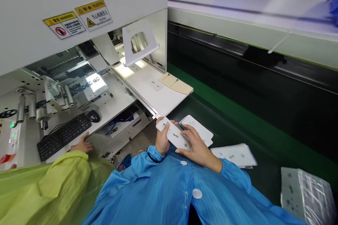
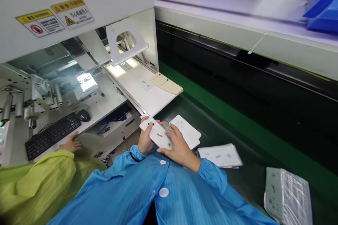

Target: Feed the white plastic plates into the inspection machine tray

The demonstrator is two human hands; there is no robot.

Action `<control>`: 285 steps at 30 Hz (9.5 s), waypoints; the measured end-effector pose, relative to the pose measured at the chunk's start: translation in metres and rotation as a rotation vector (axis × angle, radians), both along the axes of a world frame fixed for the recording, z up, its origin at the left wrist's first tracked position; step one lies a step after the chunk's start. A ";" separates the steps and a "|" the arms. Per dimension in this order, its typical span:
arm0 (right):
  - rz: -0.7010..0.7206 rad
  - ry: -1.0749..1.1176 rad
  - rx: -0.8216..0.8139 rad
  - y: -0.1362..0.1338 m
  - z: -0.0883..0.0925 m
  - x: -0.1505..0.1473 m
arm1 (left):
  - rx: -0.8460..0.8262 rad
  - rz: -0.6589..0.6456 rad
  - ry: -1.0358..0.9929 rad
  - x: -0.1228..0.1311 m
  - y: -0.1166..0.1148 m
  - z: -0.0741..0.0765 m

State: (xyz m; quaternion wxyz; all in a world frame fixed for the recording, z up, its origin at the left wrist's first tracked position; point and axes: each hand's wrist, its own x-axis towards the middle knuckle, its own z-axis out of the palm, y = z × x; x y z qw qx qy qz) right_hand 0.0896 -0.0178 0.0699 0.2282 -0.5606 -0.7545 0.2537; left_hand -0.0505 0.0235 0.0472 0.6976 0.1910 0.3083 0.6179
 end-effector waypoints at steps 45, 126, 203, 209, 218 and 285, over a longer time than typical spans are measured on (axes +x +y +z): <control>-0.208 -0.656 -0.236 0.049 -0.071 0.080 | -0.068 -0.308 -0.031 -0.020 -0.014 -0.023; 0.163 -0.544 0.174 0.189 -0.052 -0.059 | -0.390 0.108 -0.132 -0.069 0.059 -0.023; 0.131 -0.494 0.137 0.245 -0.061 -0.071 | -0.358 0.076 -0.078 -0.068 0.061 -0.037; 0.126 -0.497 0.157 0.244 -0.061 -0.071 | -0.364 0.077 -0.072 -0.068 0.062 -0.035; 0.146 -0.394 0.220 0.237 -0.051 -0.075 | -0.362 0.099 -0.084 -0.067 0.059 -0.029; -0.153 -0.068 0.193 -0.043 -0.004 0.048 | -0.183 -0.049 0.041 0.037 -0.062 0.010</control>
